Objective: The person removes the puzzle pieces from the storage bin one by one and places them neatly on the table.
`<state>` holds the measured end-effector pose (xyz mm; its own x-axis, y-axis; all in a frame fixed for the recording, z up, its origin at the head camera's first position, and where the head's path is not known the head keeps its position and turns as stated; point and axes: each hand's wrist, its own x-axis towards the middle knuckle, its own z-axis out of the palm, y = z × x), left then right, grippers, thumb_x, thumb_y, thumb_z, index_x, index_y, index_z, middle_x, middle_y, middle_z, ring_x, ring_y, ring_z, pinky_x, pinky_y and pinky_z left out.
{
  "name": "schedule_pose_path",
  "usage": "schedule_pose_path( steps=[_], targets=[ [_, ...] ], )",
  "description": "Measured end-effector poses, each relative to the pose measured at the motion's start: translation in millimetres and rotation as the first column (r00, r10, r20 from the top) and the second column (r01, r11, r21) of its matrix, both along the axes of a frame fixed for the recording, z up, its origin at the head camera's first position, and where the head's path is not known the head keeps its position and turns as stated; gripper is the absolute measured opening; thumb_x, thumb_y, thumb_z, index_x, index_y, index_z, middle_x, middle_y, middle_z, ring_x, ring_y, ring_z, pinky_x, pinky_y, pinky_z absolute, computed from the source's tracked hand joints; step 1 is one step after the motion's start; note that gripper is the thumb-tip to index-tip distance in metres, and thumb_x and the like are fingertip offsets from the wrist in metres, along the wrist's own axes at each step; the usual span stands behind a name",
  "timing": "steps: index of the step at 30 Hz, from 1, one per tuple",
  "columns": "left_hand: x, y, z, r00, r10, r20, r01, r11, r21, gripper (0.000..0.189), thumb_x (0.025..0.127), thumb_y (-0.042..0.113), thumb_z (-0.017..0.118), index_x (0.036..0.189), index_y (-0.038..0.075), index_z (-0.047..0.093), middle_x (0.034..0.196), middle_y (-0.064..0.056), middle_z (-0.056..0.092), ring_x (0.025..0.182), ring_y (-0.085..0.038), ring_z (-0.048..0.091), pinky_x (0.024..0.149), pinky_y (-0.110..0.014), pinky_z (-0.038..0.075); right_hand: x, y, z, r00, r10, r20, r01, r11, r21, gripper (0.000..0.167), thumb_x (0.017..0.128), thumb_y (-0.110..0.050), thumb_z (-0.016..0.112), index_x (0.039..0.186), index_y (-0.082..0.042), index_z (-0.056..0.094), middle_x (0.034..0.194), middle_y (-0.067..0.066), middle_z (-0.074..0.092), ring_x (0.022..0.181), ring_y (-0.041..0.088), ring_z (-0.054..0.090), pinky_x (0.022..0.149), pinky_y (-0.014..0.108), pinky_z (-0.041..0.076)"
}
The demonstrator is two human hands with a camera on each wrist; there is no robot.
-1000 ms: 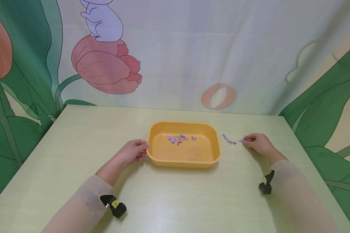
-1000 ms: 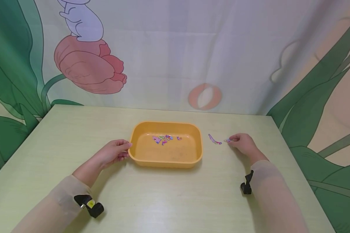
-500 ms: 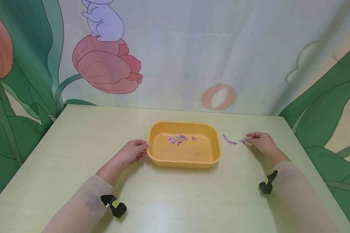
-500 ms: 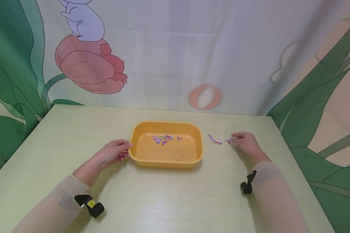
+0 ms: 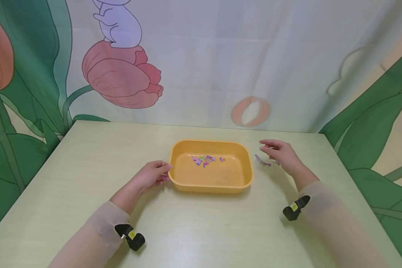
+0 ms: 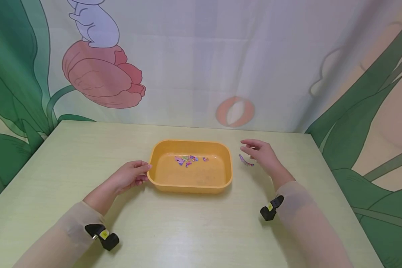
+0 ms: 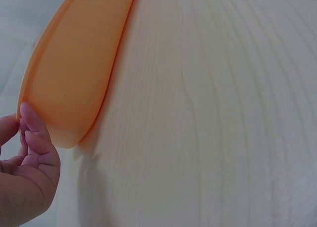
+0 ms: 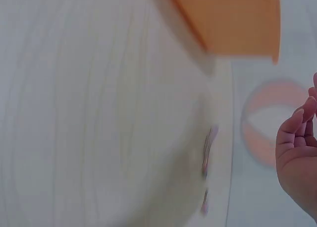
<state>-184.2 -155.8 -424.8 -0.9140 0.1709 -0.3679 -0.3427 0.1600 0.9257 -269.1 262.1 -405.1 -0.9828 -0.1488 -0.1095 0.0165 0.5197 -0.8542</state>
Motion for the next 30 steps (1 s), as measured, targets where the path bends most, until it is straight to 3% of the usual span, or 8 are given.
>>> schedule_pose_path(
  steps=[3, 6, 11, 16, 21, 23, 30],
  targets=[
    [-0.2, 0.3, 0.5, 1.0, -0.003, -0.006, 0.003, 1.0, 0.004, 0.033, 0.096, 0.021, 0.053, 0.112, -0.008, 0.049, 0.078, -0.003, 0.056, 0.068, -0.013, 0.056, 0.056, -0.019, 0.043, 3.6, -20.7, 4.0, 0.999, 0.044, -0.008, -0.044, 0.997, -0.07, 0.051, 0.088, -0.037, 0.064, 0.128, -0.008, 0.055, 0.107, 0.006, 0.053, 0.092, 0.027, 0.052, 0.071, 0.02, 0.046],
    [-0.1, 1.2, 1.1, 1.0, -0.004, -0.007, 0.004, 1.0, 0.005, 0.032, 0.097, 0.02, 0.052, 0.112, -0.008, 0.049, 0.078, -0.003, 0.057, 0.069, -0.013, 0.056, 0.056, -0.019, 0.043, 7.9, -39.3, 6.8, 0.997, 0.077, -0.004, -0.077, 0.99, -0.12, 0.049, 0.088, -0.034, 0.065, 0.127, -0.005, 0.056, 0.106, 0.007, 0.055, 0.089, 0.025, 0.054, 0.071, 0.022, 0.047],
    [0.4, 2.3, 1.3, 1.0, 0.0, -0.005, 0.0, 1.0, -0.002, 0.03, 0.097, 0.018, 0.051, 0.111, -0.008, 0.049, 0.077, -0.003, 0.057, 0.068, -0.014, 0.056, 0.056, -0.019, 0.042, 11.5, -65.7, 11.9, 0.992, 0.128, 0.003, -0.126, 0.983, -0.132, 0.045, 0.088, -0.03, 0.066, 0.124, -0.006, 0.058, 0.113, 0.01, 0.058, 0.105, 0.035, 0.052, 0.082, 0.03, 0.047],
    [0.2, 1.0, 0.6, 1.0, -0.002, -0.007, 0.002, 1.0, -0.002, 0.031, 0.097, 0.02, 0.052, 0.111, -0.008, 0.049, 0.077, -0.003, 0.057, 0.068, -0.013, 0.056, 0.057, -0.02, 0.043, 16.3, -86.9, 21.0, 0.986, 0.168, 0.018, -0.163, 0.974, -0.16, 0.043, 0.087, -0.027, 0.067, 0.123, -0.003, 0.059, 0.112, 0.01, 0.06, 0.101, 0.034, 0.052, 0.083, 0.033, 0.046],
    [1.0, 0.5, 0.3, 1.0, -0.007, -0.002, 0.007, 1.0, 0.008, 0.033, 0.097, 0.021, 0.052, 0.112, -0.008, 0.049, 0.079, -0.004, 0.056, 0.069, -0.013, 0.056, 0.058, -0.02, 0.044, 13.7, -99.8, 14.3, 0.981, 0.193, 0.033, -0.185, 0.966, -0.178, 0.04, 0.088, -0.022, 0.066, 0.122, -0.003, 0.06, 0.11, 0.01, 0.061, 0.102, 0.037, 0.051, 0.083, 0.037, 0.045],
    [1.2, 0.3, 0.3, 1.0, -0.008, -0.003, 0.008, 1.0, 0.012, 0.034, 0.097, 0.02, 0.052, 0.113, -0.009, 0.048, 0.079, -0.004, 0.056, 0.069, -0.013, 0.057, 0.058, -0.02, 0.044, 8.4, -102.4, 4.9, 0.981, 0.191, 0.038, -0.182, 0.969, -0.17, 0.04, 0.087, -0.024, 0.067, 0.121, -0.004, 0.06, 0.112, 0.009, 0.062, 0.107, 0.04, 0.05, 0.083, 0.037, 0.046],
    [0.8, 0.6, 0.3, 1.0, -0.008, -0.01, 0.008, 1.0, 0.007, 0.032, 0.097, 0.02, 0.052, 0.112, -0.009, 0.049, 0.078, -0.003, 0.057, 0.069, -0.013, 0.056, 0.057, -0.019, 0.043, 5.1, -115.3, -6.0, 0.985, 0.172, 0.032, -0.166, 0.978, -0.125, 0.035, 0.088, -0.021, 0.066, 0.118, -0.004, 0.062, 0.106, 0.01, 0.06, 0.097, 0.028, 0.054, 0.088, 0.044, 0.044]
  ],
)
